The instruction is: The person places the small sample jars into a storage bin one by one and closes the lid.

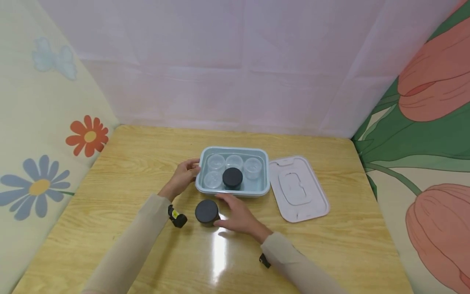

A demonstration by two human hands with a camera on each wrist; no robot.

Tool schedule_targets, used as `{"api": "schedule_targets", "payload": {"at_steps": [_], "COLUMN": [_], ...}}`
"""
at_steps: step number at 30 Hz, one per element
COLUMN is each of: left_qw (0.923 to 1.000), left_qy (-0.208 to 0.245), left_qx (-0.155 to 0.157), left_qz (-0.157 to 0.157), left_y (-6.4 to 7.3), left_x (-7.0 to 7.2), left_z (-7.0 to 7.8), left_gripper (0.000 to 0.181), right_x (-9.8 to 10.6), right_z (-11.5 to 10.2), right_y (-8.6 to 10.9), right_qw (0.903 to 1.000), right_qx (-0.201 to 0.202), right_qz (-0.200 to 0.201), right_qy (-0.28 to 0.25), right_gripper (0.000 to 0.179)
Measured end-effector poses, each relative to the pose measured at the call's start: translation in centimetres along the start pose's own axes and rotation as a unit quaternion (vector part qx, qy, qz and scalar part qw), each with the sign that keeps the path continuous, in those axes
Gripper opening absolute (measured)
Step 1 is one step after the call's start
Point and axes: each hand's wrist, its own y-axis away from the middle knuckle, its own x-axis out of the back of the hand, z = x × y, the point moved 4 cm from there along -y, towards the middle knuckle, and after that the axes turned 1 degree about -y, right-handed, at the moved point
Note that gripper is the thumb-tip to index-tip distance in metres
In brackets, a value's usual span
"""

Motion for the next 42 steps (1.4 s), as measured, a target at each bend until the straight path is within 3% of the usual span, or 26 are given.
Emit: {"api": "schedule_targets", "payload": {"at_steps": [22, 31, 42], "left_qw": [0.9996, 0.9995, 0.9998], "left_qy": [0.018, 0.019, 0.010], "left_qx": [-0.021, -0.027, -0.019], "left_qz": [0.001, -0.001, 0.000], "left_y": [0.2, 0.1, 0.1], "left_x": [0.1, 0.0, 0.1], "left_z": [0.0, 0.0, -0.1], "left_gripper": [0.041, 0.040, 0.040], "right_x": [-2.2, -2.8, -3.1], "right_z": [-0.1, 0.4, 0.1], "right_y": [-1.0, -1.2, -1.2], "right_qw": [0.9993, 0.9991, 0.9994], "right_qx": [-0.013, -0.019, 0.003], "right_qz": [-0.018, -0.012, 0.016], "right_qy": [-0.030, -0.035, -0.029], "right_gripper": [0.073, 0.077, 0.075]}}
